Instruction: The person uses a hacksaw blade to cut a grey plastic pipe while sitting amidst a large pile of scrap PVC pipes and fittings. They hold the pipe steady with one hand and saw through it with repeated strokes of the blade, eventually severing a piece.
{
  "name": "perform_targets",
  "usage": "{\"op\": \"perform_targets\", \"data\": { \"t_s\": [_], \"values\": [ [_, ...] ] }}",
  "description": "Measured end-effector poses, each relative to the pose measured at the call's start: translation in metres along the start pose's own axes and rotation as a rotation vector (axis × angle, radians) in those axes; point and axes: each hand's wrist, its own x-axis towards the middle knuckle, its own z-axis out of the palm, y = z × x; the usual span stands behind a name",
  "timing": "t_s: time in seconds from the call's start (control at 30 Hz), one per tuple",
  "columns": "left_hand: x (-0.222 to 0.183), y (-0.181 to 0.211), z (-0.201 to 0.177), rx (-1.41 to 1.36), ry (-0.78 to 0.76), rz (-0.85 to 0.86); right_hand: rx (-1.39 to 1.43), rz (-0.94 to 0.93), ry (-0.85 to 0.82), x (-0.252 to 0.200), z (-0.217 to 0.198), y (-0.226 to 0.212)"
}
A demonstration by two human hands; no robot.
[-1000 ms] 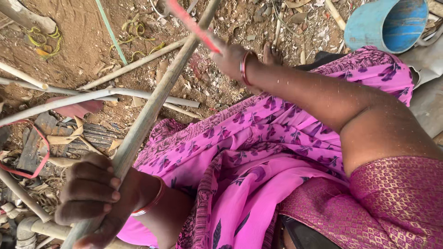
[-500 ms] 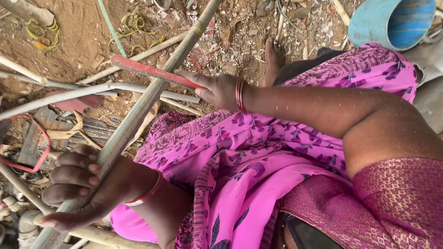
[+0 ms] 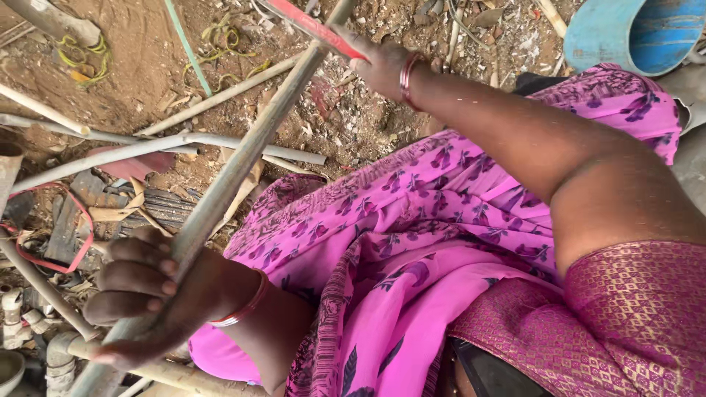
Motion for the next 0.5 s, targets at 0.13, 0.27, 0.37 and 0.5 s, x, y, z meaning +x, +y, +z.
{"op": "perform_targets", "data": {
  "t_s": [0.13, 0.27, 0.37, 0.5],
  "values": [
    [0.002, 0.0, 0.006, 0.003, -0.269, 0.087, 0.214, -0.122, 0.153, -0.004, -0.005, 0.014],
    [0.002, 0.002, 0.018, -0.099, -0.433, 0.149, 0.145, -0.152, 0.233, 0.011, -0.009, 0.024],
    [-0.005, 0.015, 0.029, -0.08, -0.518, 0.084, 0.166, -0.143, 0.233, 0.01, -0.01, 0.025],
    [-0.009, 0.02, 0.046, -0.099, -0.574, 0.072, -0.089, -0.23, 0.299, 0.011, -0.004, 0.025]
  ]
}}
